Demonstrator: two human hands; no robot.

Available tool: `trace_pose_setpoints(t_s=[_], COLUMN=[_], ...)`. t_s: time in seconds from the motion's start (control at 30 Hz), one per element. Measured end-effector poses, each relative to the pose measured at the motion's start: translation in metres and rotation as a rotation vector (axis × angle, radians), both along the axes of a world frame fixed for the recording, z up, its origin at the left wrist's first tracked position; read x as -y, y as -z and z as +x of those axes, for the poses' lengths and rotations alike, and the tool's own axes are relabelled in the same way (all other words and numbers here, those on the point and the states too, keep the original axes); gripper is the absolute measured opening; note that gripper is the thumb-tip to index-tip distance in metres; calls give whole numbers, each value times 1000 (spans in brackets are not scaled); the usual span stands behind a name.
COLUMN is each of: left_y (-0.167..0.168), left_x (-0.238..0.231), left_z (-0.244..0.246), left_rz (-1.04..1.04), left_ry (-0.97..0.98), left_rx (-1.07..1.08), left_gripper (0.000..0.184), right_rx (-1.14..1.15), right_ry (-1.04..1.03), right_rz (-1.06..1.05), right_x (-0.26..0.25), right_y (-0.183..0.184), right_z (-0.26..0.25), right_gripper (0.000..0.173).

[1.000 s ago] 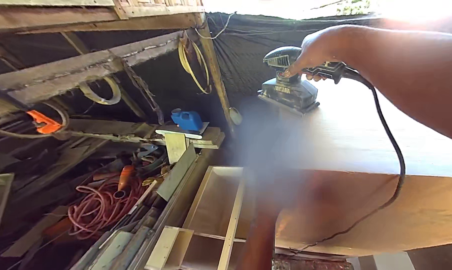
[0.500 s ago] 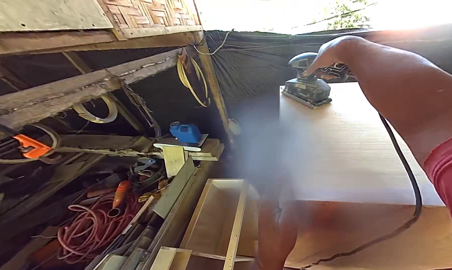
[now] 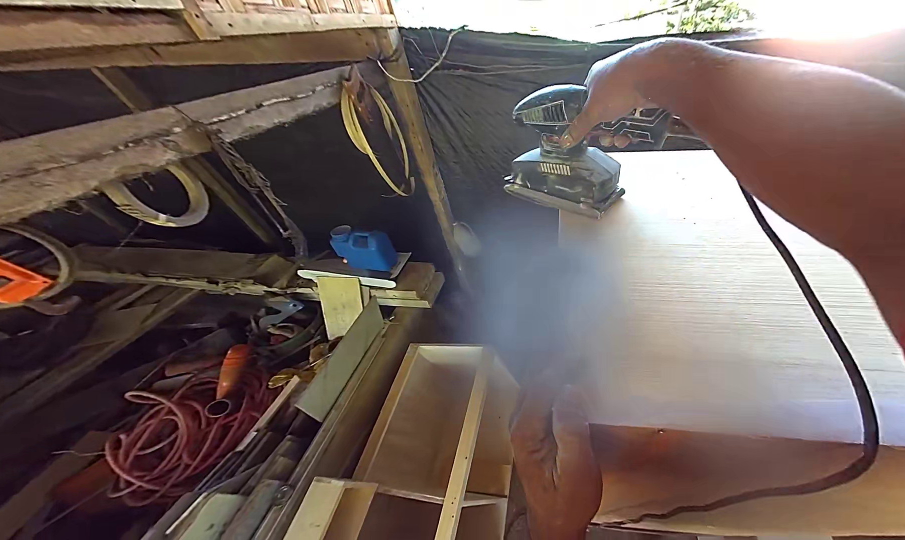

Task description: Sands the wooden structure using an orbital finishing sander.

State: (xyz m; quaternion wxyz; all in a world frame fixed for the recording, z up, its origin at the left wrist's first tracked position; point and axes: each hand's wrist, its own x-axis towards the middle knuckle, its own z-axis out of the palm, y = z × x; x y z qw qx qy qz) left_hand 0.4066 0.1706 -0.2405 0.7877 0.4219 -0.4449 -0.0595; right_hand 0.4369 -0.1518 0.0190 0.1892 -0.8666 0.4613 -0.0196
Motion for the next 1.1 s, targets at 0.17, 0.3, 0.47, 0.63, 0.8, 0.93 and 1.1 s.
trace_pose_setpoints(t_s=[0.17,0.3,0.47,0.63,0.8,0.93,1.1], left_y=[-3,-1,0,0,0,0,0], left_x=[-4,-2,0,-1,1,1,3], left_z=[0,-1,0,1,0,0,-1], left_rz=[36,13,17,12,9,11,10], left_ry=[14,2,5,2,12,-3,4], left_rx=[10,9,7,20,1,12,16], left_gripper=[43,45,43,44,43,46,47], right_rx=[-17,-46,-22,-67,-30,-61,-41], right_ry=[33,-13,-59,-47,26,3,-29], right_rz=[-122,-125,-170,-189,-181,-209,-188], right_x=[3,15,-4,0,7,8,9], right_y=[2,3,4,3,6,3,3], right_z=[-15,-22,-14,-6,-12,-14,-18], right_gripper=[47,34,25,20,13,20,21])
